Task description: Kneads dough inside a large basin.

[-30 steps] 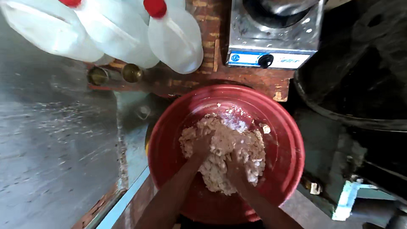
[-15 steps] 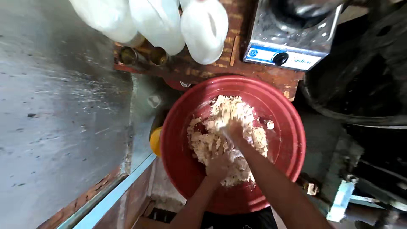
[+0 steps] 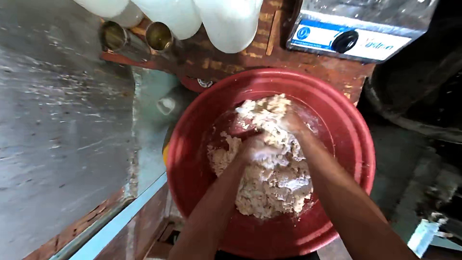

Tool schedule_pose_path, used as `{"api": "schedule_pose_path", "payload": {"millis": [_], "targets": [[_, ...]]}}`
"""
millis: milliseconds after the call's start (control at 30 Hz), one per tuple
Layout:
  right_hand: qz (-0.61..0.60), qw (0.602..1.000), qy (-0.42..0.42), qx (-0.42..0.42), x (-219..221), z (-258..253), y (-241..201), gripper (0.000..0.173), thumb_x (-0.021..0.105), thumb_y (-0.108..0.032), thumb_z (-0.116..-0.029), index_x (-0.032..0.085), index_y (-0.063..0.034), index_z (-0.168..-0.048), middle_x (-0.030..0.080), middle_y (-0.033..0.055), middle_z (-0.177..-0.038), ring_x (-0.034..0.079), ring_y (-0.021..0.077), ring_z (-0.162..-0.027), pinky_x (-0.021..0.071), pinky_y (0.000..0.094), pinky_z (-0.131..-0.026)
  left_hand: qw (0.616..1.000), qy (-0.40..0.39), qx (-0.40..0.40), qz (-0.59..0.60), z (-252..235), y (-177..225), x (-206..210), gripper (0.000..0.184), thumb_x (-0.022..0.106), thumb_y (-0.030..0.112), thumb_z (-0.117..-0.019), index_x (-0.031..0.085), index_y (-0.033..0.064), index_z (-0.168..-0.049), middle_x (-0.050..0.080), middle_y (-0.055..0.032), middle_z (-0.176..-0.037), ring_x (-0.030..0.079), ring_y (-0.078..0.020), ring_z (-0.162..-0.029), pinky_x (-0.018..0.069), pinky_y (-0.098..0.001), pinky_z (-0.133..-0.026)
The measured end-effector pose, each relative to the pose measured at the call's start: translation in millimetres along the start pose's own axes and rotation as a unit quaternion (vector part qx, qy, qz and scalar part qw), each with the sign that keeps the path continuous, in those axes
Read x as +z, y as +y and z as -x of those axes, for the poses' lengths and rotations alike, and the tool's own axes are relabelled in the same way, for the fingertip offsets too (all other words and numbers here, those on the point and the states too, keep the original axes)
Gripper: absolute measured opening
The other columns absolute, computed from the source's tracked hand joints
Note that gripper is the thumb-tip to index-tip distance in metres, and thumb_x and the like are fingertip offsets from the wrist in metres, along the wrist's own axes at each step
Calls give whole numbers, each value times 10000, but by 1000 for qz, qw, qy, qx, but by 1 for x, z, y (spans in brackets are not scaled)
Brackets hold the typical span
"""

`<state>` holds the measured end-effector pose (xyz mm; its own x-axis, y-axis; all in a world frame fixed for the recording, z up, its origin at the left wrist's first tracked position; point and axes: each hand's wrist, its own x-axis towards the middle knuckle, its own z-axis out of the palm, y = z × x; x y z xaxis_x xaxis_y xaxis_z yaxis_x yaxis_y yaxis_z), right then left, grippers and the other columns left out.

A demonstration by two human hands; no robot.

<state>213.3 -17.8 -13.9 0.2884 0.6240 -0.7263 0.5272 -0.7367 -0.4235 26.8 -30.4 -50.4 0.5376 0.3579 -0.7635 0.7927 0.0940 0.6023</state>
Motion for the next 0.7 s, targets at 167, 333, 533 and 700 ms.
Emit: {"api": "schedule_pose_path", "payload": {"millis": [167, 333, 533, 700], "targets": [[141, 977, -143, -74, 62, 33, 20, 810, 736, -576, -842, 583, 4, -1385, 574, 290, -1395, 532, 477, -1312, 411, 697, -1082, 985, -28, 59, -163, 121, 23, 35, 811, 725, 622, -837, 512, 200, -1497, 605, -124, -1423, 575, -343, -1305, 462, -624, -1055], [206, 961, -183, 6, 75, 159, 11, 865, 631, -694, -847, 610, 1, -1362, 610, 251, -1381, 560, 429, -1314, 425, 648, -1097, 957, 1, 13, -288, 232, -29, 46, 679, 600, 499, -960, 428, 266, -1574, 280, -33, -1692, 56, -368, -1589, 46, -685, -1234], [153, 973, -158, 70, 91, 256, 55, 782, 697, -592, -871, 629, 29, -1341, 574, 269, -1427, 495, 421, -1391, 376, 595, -1168, 949, -19, -111, -295, 152, -47, -2, 989, 824, 273, -808, 269, 380, -1620, 79, -54, -1737, 36, -477, -1564, 197, -802, -1127], [182, 975, -116, 60, 111, 153, 35, 641, 636, -296, -981, 488, 143, -1425, 450, 361, -1500, 393, 489, -1450, 316, 601, -1198, 964, 20, -96, -246, 52, -13, -40, 616, 736, 131, -859, 572, 167, -1452, 415, -200, -1578, 436, -461, -1403, 426, -668, -1052]]}}
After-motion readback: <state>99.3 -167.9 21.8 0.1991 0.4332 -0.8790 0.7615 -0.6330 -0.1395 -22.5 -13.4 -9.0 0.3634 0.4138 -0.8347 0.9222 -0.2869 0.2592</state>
